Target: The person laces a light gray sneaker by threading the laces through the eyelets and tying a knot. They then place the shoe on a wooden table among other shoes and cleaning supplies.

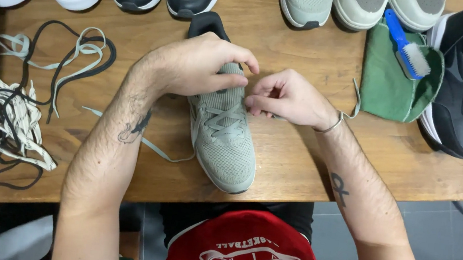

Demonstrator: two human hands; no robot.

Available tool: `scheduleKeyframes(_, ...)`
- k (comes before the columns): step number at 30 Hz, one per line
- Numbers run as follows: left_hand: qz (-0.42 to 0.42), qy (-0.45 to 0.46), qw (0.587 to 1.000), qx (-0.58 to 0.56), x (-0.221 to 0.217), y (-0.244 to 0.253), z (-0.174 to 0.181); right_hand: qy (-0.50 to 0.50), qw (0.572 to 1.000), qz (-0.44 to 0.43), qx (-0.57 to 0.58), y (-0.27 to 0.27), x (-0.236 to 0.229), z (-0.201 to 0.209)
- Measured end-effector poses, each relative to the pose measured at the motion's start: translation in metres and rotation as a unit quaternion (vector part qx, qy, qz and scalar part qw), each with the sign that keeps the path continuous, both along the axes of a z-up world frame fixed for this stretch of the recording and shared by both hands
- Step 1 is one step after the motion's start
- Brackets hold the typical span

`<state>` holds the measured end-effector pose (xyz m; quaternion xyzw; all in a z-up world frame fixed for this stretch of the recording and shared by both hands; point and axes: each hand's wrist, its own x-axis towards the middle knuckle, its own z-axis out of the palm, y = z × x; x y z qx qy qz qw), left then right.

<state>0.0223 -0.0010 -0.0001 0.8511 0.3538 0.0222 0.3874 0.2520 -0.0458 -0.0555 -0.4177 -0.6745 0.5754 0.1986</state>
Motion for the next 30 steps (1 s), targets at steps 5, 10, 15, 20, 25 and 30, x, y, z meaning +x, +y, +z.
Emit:
scheduleKeyframes(5, 0.024, 0.008, 0.996, 0.080, -0.002, -0.009, -0.014, 0.010, 1.000, -0.017, 0.002, -0.007, -0.004, 0.004)
scheduleKeyframes(10, 0.144, 0.030, 0.877, 0.457, 0.011, -0.071, -0.013, 0.047, 0.998, -0.018, -0.028, -0.014, 0.000, -0.017)
scheduleKeyframes(15, 0.176, 0.128, 0.810, 0.545, 0.012, -0.117, -0.026, 0.025, 0.998, 0.002, 0.050, -0.020, -0.001, -0.019)
scheduleKeyframes(20, 0.226, 0.104, 0.850, 0.464, 0.022, -0.116, -0.049, 0.016, 0.995, -0.009, 0.101, -0.021, -0.003, -0.026)
scheduleKeyframes(25, 0.264, 0.134, 0.847, 0.441, 0.032, -0.117, -0.053, -0.006, 0.991, -0.017, 0.132, -0.018, 0.000, -0.027)
scheduleKeyframes(30, 0.254, 0.158, 0.856, 0.422, 0.035, -0.113, -0.057, -0.024, 0.989, -0.003, 0.147, -0.018, 0.000, -0.024)
